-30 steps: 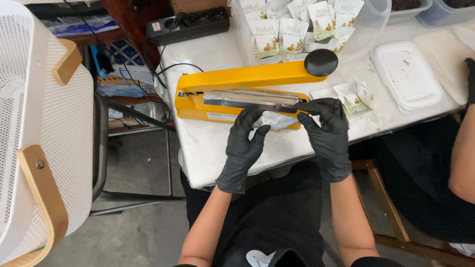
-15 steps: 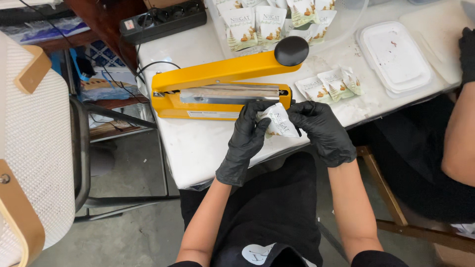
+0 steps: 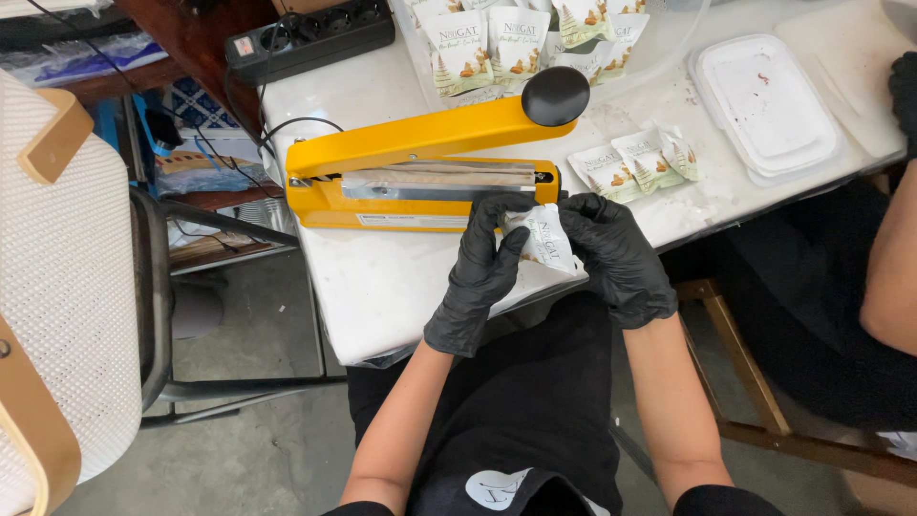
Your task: The person packages individual small white packets of nougat into a larger container after using a yellow heat sealer by hand to seal each packet.
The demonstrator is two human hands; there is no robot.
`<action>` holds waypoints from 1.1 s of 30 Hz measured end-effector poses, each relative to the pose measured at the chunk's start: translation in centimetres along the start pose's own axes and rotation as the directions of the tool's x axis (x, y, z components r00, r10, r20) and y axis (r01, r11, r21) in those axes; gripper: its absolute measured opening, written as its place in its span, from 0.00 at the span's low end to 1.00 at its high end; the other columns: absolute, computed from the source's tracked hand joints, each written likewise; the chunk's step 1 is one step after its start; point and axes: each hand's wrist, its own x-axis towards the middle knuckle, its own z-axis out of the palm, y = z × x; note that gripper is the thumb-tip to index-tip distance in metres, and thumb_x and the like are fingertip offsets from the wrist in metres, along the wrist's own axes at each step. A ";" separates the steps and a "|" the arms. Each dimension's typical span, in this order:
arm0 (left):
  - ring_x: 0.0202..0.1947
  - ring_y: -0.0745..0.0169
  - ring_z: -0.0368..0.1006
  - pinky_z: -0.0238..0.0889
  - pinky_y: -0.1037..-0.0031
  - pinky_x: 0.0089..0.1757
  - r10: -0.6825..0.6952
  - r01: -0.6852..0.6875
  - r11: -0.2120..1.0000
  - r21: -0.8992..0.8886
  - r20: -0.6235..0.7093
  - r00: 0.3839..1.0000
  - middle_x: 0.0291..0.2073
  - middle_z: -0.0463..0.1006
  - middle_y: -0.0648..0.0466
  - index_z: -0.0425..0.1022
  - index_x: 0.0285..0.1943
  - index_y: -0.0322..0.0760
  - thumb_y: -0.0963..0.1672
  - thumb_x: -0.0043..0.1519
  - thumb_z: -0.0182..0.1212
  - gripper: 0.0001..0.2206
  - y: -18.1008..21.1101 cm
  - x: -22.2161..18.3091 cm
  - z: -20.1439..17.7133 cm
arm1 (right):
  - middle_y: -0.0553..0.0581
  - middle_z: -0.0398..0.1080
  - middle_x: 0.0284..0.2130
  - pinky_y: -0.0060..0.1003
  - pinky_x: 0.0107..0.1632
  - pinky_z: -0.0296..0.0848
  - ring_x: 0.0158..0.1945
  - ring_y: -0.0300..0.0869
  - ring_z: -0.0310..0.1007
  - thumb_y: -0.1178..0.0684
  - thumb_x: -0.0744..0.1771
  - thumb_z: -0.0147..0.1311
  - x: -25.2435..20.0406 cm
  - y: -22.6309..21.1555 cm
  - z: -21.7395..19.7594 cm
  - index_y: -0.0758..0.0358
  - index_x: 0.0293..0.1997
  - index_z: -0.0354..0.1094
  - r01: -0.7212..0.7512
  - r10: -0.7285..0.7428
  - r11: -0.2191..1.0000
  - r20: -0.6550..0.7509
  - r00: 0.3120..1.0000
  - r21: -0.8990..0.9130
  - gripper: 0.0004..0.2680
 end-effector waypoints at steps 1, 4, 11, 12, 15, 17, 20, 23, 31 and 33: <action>0.57 0.51 0.72 0.62 0.63 0.60 0.000 0.000 1.000 -0.001 0.000 1.000 0.51 0.75 0.49 0.72 0.58 0.40 0.44 0.67 0.62 0.12 -0.1 0.1 -0.1 | 0.64 0.73 0.25 0.31 0.31 0.78 0.24 0.45 0.77 0.61 0.65 0.66 0.4 0.6 -0.6 0.70 0.40 0.73 0.000 0.000 1.000 0.000 1.000 -0.001 0.05; 0.54 0.52 0.73 0.63 0.65 0.59 0.017 -0.017 1.000 -0.012 0.033 0.999 0.50 0.76 0.53 0.74 0.57 0.42 0.43 0.66 0.63 0.12 -0.1 0.5 -0.1 | 0.61 0.73 0.25 0.30 0.31 0.79 0.26 0.45 0.79 0.61 0.64 0.66 0.7 1.1 -1.1 0.68 0.38 0.73 -0.001 0.001 1.000 -0.020 1.000 0.000 0.05; 0.55 0.50 0.72 0.64 0.64 0.58 0.044 -0.041 0.996 -0.076 0.036 0.998 0.49 0.77 0.50 0.75 0.48 0.40 0.41 0.66 0.62 0.04 1.1 1.6 -0.1 | 0.63 0.74 0.26 0.31 0.33 0.82 0.28 0.50 0.82 0.60 0.65 0.65 1.0 1.0 -0.5 0.69 0.36 0.72 -0.056 0.058 0.997 -0.042 0.997 0.055 0.05; 0.55 0.46 0.72 0.65 0.62 0.57 0.067 -0.066 0.997 -0.049 0.034 0.997 0.48 0.77 0.48 0.74 0.47 0.38 0.39 0.66 0.61 0.03 1.3 1.7 -0.1 | 0.64 0.74 0.27 0.34 0.34 0.83 0.30 0.52 0.82 0.60 0.65 0.66 1.1 1.0 -0.5 0.69 0.37 0.73 -0.058 0.060 0.996 -0.034 0.998 0.072 0.05; 0.57 0.49 0.72 0.65 0.63 0.59 0.072 -0.070 0.997 -0.032 0.076 0.994 0.51 0.77 0.52 0.77 0.43 0.41 0.39 0.64 0.62 0.03 2.1 2.0 -0.6 | 0.65 0.74 0.28 0.39 0.34 0.84 0.31 0.53 0.82 0.61 0.64 0.67 0.8 0.7 0.0 0.67 0.38 0.72 -0.008 0.012 0.995 -0.035 0.999 0.102 0.05; 0.59 0.47 0.71 0.63 0.61 0.59 0.051 -0.046 0.998 -0.051 0.093 0.994 0.54 0.76 0.50 0.77 0.43 0.42 0.41 0.62 0.66 0.04 2.7 2.1 -0.5 | 0.64 0.74 0.29 0.37 0.34 0.83 0.31 0.49 0.81 0.61 0.65 0.66 1.3 2.1 -1.1 0.68 0.40 0.73 0.014 -0.010 0.997 -0.050 0.999 0.074 0.06; 0.61 0.42 0.69 0.62 0.58 0.59 0.025 -0.017 0.997 -0.080 0.104 0.994 0.55 0.75 0.46 0.77 0.44 0.42 0.46 0.57 0.73 0.11 2.8 2.5 -0.4 | 0.64 0.75 0.31 0.35 0.34 0.82 0.31 0.45 0.80 0.61 0.65 0.65 0.8 1.9 -0.9 0.69 0.42 0.74 0.032 -0.029 0.999 -0.072 0.997 0.036 0.05; 0.59 0.28 0.65 0.60 0.50 0.59 0.048 -0.042 0.998 -0.055 0.118 0.992 0.52 0.72 0.32 0.73 0.42 0.30 0.45 0.55 0.74 0.16 5.7 3.2 -0.2 | 0.62 0.75 0.30 0.32 0.35 0.82 0.31 0.44 0.80 0.63 0.64 0.65 0.8 2.0 -0.5 0.69 0.42 0.74 0.029 -0.025 0.998 -0.078 0.997 0.055 0.06; 0.60 0.34 0.69 0.63 0.49 0.58 0.016 -0.011 0.998 -0.054 0.082 0.996 0.56 0.73 0.39 0.73 0.36 0.41 0.48 0.48 0.81 0.19 3.3 3.1 0.0 | 0.60 0.75 0.31 0.29 0.35 0.80 0.30 0.41 0.78 0.63 0.64 0.65 0.6 1.8 0.4 0.68 0.41 0.74 0.045 -0.037 0.994 -0.083 0.996 0.103 0.06; 0.55 0.39 0.73 0.65 0.56 0.57 0.002 0.003 0.998 -0.057 0.094 0.996 0.48 0.77 0.41 0.73 0.36 0.42 0.49 0.49 0.81 0.18 4.4 3.4 -0.3 | 0.59 0.75 0.30 0.31 0.34 0.80 0.30 0.39 0.76 0.61 0.64 0.66 -0.2 0.9 1.2 0.68 0.40 0.75 0.054 -0.050 0.998 -0.100 0.994 0.043 0.05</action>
